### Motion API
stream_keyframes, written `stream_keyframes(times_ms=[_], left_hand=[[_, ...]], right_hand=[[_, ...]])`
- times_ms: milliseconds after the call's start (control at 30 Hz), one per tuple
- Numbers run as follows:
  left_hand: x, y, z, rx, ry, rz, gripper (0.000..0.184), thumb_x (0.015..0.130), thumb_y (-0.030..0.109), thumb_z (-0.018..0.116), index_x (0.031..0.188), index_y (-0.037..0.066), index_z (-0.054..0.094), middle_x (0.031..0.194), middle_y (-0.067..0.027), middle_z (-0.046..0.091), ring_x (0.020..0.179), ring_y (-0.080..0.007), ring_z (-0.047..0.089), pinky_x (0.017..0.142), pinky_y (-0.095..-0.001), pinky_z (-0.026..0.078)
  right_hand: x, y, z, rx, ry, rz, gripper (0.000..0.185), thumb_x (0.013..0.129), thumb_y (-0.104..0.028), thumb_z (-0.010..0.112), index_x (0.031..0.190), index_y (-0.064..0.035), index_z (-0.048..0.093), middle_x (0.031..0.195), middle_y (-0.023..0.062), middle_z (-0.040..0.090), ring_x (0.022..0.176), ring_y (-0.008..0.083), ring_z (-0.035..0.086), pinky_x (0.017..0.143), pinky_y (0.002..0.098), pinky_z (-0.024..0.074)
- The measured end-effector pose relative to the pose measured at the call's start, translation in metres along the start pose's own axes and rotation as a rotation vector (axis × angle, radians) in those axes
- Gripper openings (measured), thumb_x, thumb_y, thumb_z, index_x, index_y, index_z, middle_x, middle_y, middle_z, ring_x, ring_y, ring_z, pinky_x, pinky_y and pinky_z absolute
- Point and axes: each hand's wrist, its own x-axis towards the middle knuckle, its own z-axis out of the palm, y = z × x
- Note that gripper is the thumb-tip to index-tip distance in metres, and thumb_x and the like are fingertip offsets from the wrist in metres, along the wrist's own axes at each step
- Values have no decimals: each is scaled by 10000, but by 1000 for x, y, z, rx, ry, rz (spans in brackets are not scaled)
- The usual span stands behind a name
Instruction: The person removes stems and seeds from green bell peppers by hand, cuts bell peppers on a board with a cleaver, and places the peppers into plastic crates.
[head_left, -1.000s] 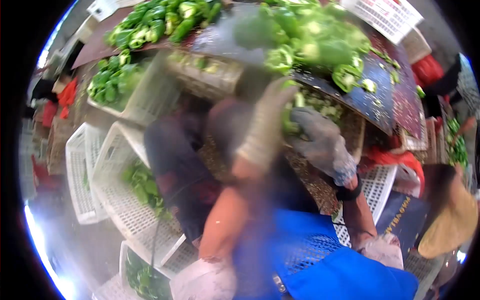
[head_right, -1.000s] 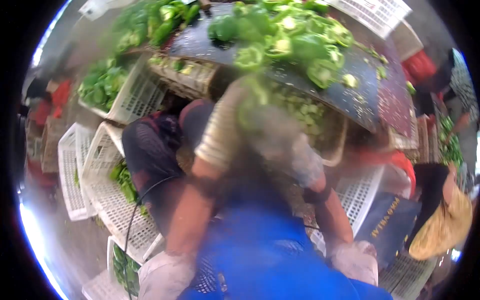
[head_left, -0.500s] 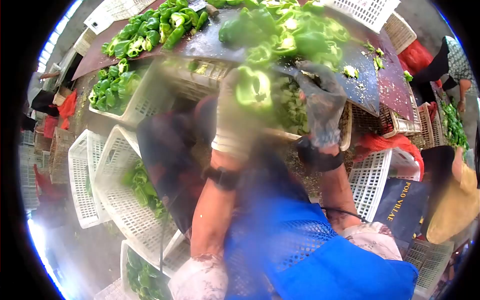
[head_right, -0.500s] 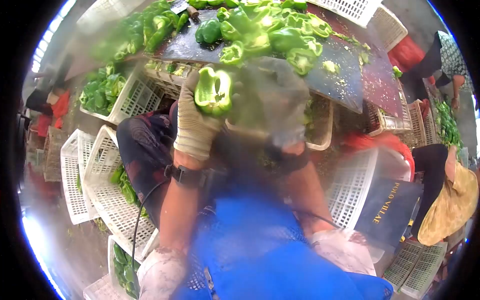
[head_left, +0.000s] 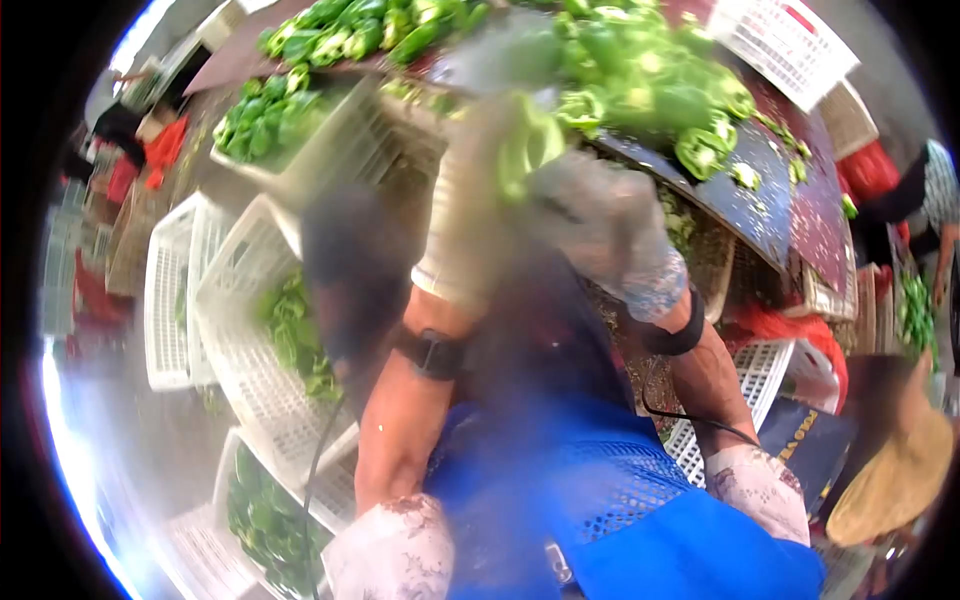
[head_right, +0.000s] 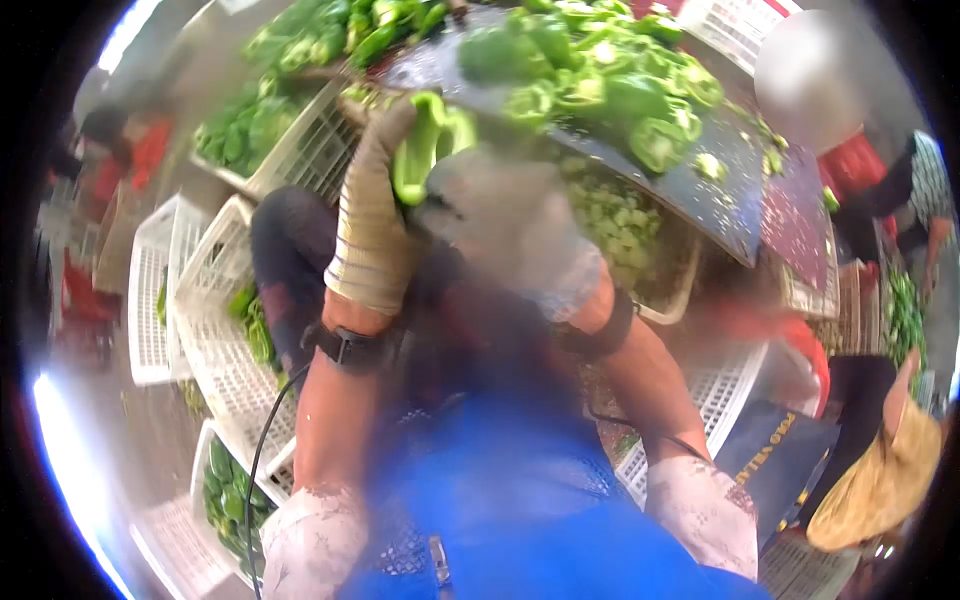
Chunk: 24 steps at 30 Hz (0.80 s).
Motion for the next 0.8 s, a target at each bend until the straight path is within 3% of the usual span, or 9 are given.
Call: stream_keyframes(times_ms=[33, 100, 233, 367, 433, 533, 600, 700, 800], left_hand=[[-4, -3, -15, 376, 54, 392, 474, 824, -45, 660, 1268, 50, 528, 1074, -78, 597, 991, -162, 581, 872, -289, 499], [-8, 35, -49, 719, 204, 445, 440, 828, -27, 663, 1247, 64, 569, 1073, -85, 621, 864, -148, 628, 755, -280, 546], [-5, 92, -162, -125, 290, 39, 349, 904, 77, 633, 1251, 91, 603, 1085, -117, 665, 800, -146, 681, 667, -267, 594], [-34, 103, -263, 1184, 551, 181, 366, 926, 97, 610, 1291, 109, 584, 1127, -104, 653, 891, -198, 670, 700, -302, 602], [-43, 96, -279, 1162, 775, -154, 396, 902, 69, 625, 1293, 117, 584, 1171, -95, 636, 908, -224, 663, 733, -318, 602], [-39, 40, -317, 1672, 213, -12, 362, 955, 189, 591, 1307, 104, 609, 1284, -91, 614, 1140, -187, 578, 1030, -261, 438], [-3, -31, -288, 502, 726, -411, 309, 858, 206, 642, 1146, 103, 685, 1125, -124, 677, 969, -265, 653, 873, -353, 509], [39, -134, -316, 1008, 288, -610, 294, 907, 245, 605, 1136, 85, 698, 1071, -129, 710, 977, -216, 655, 850, -317, 502], [43, -270, -339, 1346, -149, -923, 311, 833, 278, 578, 1011, 76, 733, 1078, -226, 674, 1029, -387, 646, 892, -438, 521]], right_hand=[[7, -5, 5, 22, 50, 30, 168, 761, -177, 755, 847, -58, 674, 835, 131, 661, 711, 267, 661, 639, 353, 536], [20, -7, 18, 57, 209, 12, 142, 751, -147, 761, 841, -64, 688, 782, 93, 642, 641, 245, 634, 589, 344, 522], [44, 14, 33, 9, 155, 75, 124, 810, -32, 761, 922, -17, 709, 765, 40, 698, 707, 133, 654, 650, 268, 519], [60, 43, 67, 51, 42, 295, 308, 822, 2, 724, 1126, -21, 680, 1079, 97, 685, 944, 161, 652, 806, 293, 540], [72, 38, 82, 122, 32, 320, 340, 811, 7, 725, 1145, -30, 678, 1096, 96, 687, 978, 170, 661, 827, 292, 540], [72, 37, 111, 60, -94, 303, 350, 804, 9, 727, 1149, -28, 680, 1091, 100, 696, 958, 183, 670, 837, 300, 536], [71, 38, 124, -52, -157, 237, 367, 768, 1, 723, 1124, -81, 695, 1067, 97, 685, 856, 202, 667, 705, 294, 528], [67, 47, 123, -57, -252, 418, 394, 757, -5, 738, 1140, -79, 686, 1113, 94, 685, 938, 208, 668, 767, 293, 531], [63, 61, 122, 22, -292, 518, 381, 760, 17, 727, 1135, -25, 677, 1117, 142, 679, 984, 237, 658, 841, 317, 529]])
